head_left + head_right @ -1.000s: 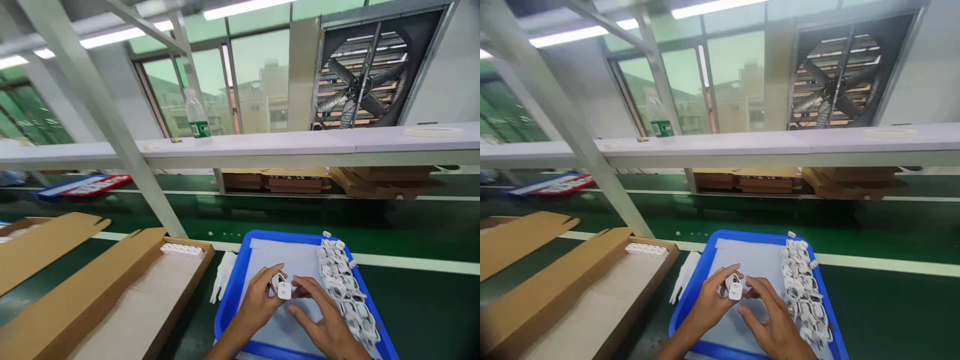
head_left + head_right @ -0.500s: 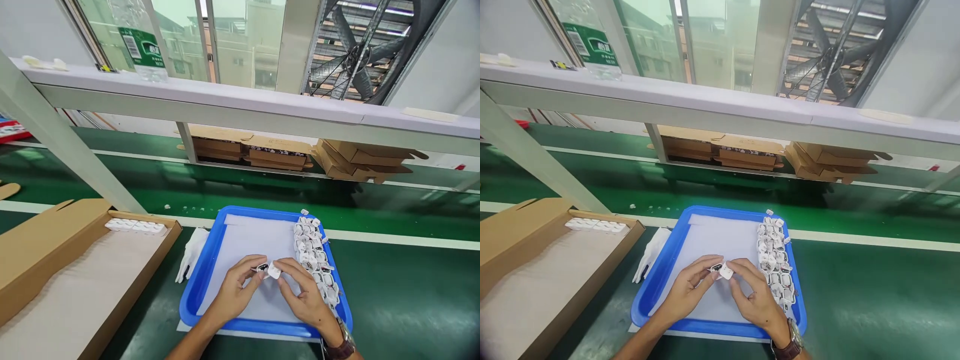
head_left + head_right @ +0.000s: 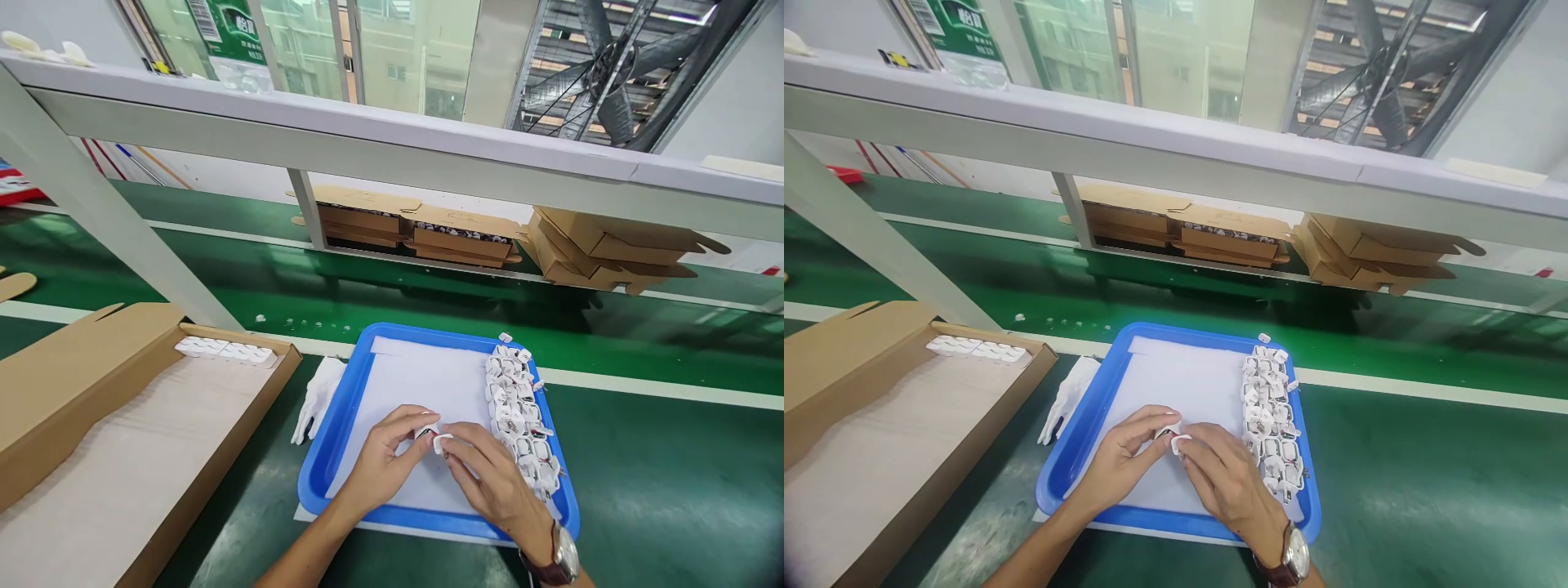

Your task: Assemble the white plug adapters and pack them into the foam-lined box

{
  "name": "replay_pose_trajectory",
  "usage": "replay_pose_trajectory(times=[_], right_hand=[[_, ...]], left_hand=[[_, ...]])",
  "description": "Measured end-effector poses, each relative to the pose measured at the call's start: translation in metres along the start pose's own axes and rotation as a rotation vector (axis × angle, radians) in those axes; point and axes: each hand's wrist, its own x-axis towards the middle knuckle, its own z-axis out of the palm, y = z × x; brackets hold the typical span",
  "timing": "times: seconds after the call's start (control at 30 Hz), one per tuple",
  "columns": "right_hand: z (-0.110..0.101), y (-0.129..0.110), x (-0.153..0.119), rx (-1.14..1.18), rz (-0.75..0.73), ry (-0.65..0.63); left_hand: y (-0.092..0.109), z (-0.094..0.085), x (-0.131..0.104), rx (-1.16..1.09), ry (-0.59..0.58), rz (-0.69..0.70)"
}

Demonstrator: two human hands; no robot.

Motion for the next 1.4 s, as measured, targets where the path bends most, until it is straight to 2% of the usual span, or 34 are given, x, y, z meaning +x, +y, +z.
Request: replay_pose_trajectory(times=[0.23, 0.37, 0.47, 0.67, 0.93, 1.1, 1.4], right_hand=[[0.010, -0.008, 0.001, 0.139, 0.033, 0.148], [0.017, -0.012, 0.000, 0.190, 0.029, 0.146], [0.016, -0.011, -0.001, 0.147, 0.062, 0.125], [0.009, -0.006, 0.000, 0.075, 0.098, 0.142], [0.008, -0.006, -0.002, 0.133, 0.016, 0.083], [0.010, -0.010, -0.001, 0.205, 0.118, 0.066], [0.011, -0.011, -0.003, 0.166, 0.196, 0.069]], left_hand=[[0.004, 0.004, -0.002, -0.204, 0.053, -0.118], [0.001, 0.005, 0.000, -0.272, 0.102, -0.189], [0.004, 0.002, 0.001, -0.282, 0.055, -0.248], [0.011, -0.009, 0.003, -0.214, -0.064, -0.157], [0.006, -0.005, 0.005, -0.207, -0.019, -0.156], [0.008, -0.004, 0.003, -0.181, -0.002, -0.143], [0.009, -0.004, 0.002, -0.181, -0.096, -0.169]])
